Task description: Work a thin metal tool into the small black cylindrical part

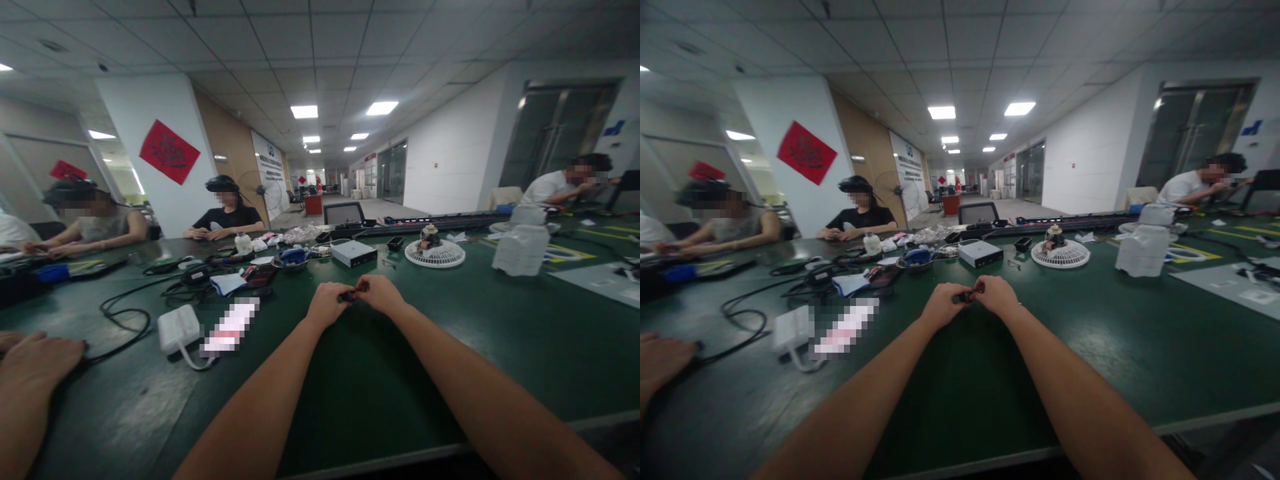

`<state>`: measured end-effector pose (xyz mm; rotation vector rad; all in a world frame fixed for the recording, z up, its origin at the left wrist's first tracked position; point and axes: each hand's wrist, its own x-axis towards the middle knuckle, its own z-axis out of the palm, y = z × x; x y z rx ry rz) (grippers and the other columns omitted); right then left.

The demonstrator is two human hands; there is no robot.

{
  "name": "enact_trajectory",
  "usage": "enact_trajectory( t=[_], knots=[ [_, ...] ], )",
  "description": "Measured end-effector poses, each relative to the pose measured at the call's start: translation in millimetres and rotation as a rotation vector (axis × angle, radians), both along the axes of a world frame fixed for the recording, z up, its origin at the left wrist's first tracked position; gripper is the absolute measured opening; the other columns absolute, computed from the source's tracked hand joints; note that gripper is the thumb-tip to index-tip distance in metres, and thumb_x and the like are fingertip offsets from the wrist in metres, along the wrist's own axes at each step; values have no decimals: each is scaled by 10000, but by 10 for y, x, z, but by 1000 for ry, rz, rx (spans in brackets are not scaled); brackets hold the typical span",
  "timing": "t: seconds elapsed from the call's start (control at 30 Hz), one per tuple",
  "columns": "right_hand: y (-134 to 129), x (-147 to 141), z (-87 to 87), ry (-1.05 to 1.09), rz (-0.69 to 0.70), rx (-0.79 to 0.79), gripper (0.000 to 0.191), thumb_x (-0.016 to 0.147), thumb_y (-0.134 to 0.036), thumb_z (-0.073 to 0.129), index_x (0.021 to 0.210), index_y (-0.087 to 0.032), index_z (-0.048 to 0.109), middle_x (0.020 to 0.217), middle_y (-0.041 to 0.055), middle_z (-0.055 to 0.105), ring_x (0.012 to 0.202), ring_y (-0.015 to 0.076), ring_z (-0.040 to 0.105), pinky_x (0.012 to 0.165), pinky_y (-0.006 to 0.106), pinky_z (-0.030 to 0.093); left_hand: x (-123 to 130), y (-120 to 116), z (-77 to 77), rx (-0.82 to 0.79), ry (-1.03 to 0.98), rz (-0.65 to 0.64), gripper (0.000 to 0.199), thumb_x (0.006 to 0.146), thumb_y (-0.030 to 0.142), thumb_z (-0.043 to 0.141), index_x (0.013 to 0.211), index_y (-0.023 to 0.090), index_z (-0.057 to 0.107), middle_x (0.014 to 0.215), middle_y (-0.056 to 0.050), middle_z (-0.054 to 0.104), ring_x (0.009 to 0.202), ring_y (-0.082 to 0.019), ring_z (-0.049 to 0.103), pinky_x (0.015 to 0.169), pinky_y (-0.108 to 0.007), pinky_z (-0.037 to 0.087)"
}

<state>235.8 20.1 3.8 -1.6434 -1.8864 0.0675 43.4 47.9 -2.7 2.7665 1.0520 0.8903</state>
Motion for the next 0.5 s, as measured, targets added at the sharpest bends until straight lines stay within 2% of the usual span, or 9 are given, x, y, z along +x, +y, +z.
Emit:
enact_trajectory(
  t=[0.17,0.3,0.5],
  knots=[
    [-30,-11,16,-9,6,7,173,763,-395,773,854,-249,753,852,13,760,810,191,697,702,259,471,10,2,-2,23,10,-9,351,785,189,747,1113,313,745,1165,-2,741,1122,-228,631,1011,-378,422],
    [-58,-28,52,-29,-2,13,133,761,-353,765,848,-253,755,835,11,759,796,191,700,688,257,472,8,-23,16,9,22,-12,329,798,185,732,1104,303,747,1184,-11,734,1142,-232,627,1022,-383,414],
    [-89,-49,87,-47,-31,44,173,758,-341,762,914,-269,749,849,8,756,817,208,694,689,271,467,19,-40,14,17,-16,25,361,799,253,747,1159,257,711,1125,-37,748,1070,-244,658,980,-376,435]
  ],
)
